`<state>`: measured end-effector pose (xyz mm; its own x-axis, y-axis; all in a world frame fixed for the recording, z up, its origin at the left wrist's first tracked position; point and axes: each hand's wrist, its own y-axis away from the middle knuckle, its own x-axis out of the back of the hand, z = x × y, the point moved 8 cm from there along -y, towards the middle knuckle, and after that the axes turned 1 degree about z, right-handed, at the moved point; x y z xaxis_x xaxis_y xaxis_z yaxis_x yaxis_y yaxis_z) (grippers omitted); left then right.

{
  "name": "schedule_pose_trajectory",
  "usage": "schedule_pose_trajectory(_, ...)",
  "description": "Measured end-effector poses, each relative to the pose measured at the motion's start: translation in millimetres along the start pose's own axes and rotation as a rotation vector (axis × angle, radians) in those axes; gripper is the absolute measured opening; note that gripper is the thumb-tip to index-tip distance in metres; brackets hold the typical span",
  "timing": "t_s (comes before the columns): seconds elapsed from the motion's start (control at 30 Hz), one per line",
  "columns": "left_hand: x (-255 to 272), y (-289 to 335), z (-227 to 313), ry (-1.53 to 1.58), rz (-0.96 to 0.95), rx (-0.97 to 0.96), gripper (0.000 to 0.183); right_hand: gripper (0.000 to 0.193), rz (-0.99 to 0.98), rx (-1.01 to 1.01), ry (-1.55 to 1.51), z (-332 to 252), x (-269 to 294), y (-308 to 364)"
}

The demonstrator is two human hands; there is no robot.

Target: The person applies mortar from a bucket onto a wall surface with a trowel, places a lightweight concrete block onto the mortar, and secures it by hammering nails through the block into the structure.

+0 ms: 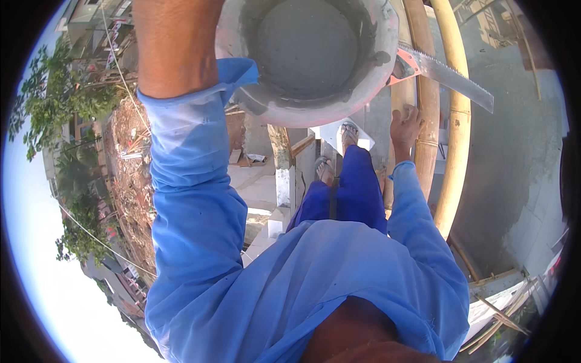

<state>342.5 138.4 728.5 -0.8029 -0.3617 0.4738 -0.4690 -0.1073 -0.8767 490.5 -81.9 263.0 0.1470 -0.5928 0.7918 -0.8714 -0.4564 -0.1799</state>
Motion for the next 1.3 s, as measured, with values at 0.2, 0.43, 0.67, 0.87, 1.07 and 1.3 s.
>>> schedule_pose_trajectory(0.2,-6,191,-29,0.207,-0.773,0.629,0.019,0.043,0.018,-0.034,0.189,6,-9,-5)
schedule_pose_trajectory(0.43,-8,417,-13,0.227,-1.357,0.944,0.029,0.046,0.043,0.13,0.238,16,-5,-3)
schedule_pose_trajectory(0.67,-25,566,67,0.434,-1.459,0.984,0.036,0.041,0.1,0.091,0.201,4,-2,4)
schedule_pose_trajectory(0.87,-93,600,117,0.572,-1.578,0.872,0.038,0.029,0.383,0.204,0.156,-24,28,52)
schedule_pose_trajectory(1.07,-143,632,160,0.696,-1.598,0.613,0.035,0.036,-0.1,-0.16,-0.566,39,-77,167)
schedule_pose_trajectory(1.3,-193,634,155,0.763,-1.546,0.474,0.03,0.048,-0.326,-0.632,-0.15,173,-153,223)
